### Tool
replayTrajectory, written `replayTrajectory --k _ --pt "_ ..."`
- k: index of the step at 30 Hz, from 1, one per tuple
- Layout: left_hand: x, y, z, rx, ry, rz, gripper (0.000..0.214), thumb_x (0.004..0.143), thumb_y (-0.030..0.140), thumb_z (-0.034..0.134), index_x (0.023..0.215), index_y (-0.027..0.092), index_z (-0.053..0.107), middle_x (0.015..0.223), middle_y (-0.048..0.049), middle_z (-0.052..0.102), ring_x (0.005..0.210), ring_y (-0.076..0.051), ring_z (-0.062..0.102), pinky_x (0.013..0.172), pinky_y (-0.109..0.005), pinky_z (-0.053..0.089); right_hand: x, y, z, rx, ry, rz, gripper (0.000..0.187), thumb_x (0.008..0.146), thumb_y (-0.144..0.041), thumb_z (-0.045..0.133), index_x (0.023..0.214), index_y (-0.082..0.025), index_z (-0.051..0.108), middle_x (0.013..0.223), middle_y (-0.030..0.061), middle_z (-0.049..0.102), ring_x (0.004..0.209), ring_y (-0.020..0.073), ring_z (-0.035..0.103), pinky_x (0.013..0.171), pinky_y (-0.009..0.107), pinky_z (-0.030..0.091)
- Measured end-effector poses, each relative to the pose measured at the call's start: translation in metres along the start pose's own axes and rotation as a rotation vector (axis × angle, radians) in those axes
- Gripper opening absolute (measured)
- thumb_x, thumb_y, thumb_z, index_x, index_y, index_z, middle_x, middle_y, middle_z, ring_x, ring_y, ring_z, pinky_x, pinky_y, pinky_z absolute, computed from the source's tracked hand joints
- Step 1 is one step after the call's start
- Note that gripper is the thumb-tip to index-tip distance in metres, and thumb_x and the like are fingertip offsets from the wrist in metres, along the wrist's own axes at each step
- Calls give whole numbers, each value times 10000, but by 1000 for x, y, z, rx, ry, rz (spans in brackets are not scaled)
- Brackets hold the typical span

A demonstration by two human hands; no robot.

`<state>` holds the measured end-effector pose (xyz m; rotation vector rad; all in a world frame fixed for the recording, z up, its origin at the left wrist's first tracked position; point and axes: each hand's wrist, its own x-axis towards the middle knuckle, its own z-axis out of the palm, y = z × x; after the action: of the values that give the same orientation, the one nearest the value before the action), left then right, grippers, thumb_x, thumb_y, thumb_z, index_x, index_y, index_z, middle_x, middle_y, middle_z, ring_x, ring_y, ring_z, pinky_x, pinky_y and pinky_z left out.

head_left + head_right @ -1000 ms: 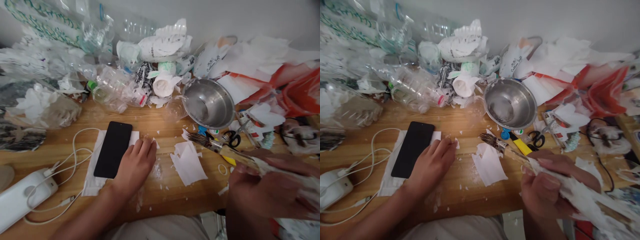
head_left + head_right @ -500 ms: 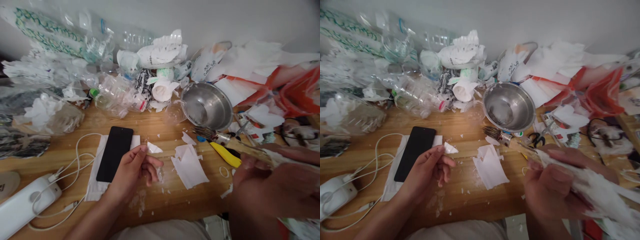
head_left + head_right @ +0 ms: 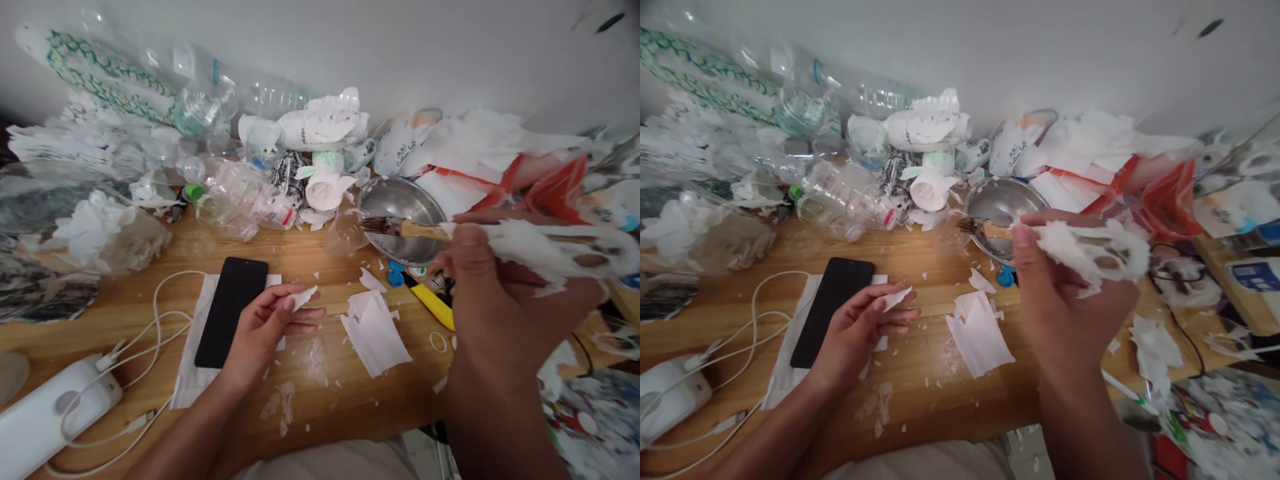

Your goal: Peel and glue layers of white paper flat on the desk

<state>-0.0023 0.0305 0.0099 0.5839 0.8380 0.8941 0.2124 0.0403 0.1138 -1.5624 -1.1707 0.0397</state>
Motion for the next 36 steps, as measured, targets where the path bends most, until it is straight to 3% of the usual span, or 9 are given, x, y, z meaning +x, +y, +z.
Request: replayTrajectory --k 9,14,19,24,30,33,36 --pt "-4 -2 4 -5 10 -30 416 805 307 818 1146 153 636 1005 -92 806 947 -254 778 776 -321 653 3 37 33 -118 -249 -8 271 891 -504 681 990 -261 750 835 23 744 684 203 676 666 376 550" --pt "-4 -4 3 27 22 -44 433 806 340 810 1159 151 644 1051 -110 799 994 -276 767 781 -338 654 6 56 48 -66 -293 -12 248 887 -487 690 945 -249 726 855 39 737 687 205 667 669 375 543" --pt "-3 -6 3 13 13 -69 444 806 342 809 1174 160 640 1077 -113 796 1044 -281 751 867 -381 638 7 68 51 -118 -324 -42 315 893 -499 673 1059 -234 706 945 60 715 864 236 676 823 430 538" --pt "-3 -8 4 -1 -18 -81 420 823 351 795 1176 174 649 1105 -100 791 1082 -268 739 930 -387 615 9 72 49 15 -275 -3 505 823 -466 740 1236 -217 590 1105 88 656 901 221 656 791 391 545" --pt "-4 -8 2 -8 -26 -83 279 848 363 776 987 161 644 1062 -102 799 1001 -246 767 821 -320 638 6 71 42 135 -168 13 671 750 -442 812 1321 -258 511 1180 89 589 895 200 633 715 343 542" --pt "-6 -8 3 -12 -23 -93 268 863 373 761 938 161 615 1016 -107 806 949 -231 779 771 -293 638 -4 62 34 163 -118 -45 601 805 -432 773 1323 -283 508 1208 82 578 943 213 632 758 370 540" --pt "-8 -6 6 21 -28 -65 272 863 381 758 883 156 607 923 -94 812 832 -208 790 715 -274 636 -24 44 19 39 1 -128 368 983 -453 512 1327 -322 528 1264 74 554 1060 244 607 866 445 518"
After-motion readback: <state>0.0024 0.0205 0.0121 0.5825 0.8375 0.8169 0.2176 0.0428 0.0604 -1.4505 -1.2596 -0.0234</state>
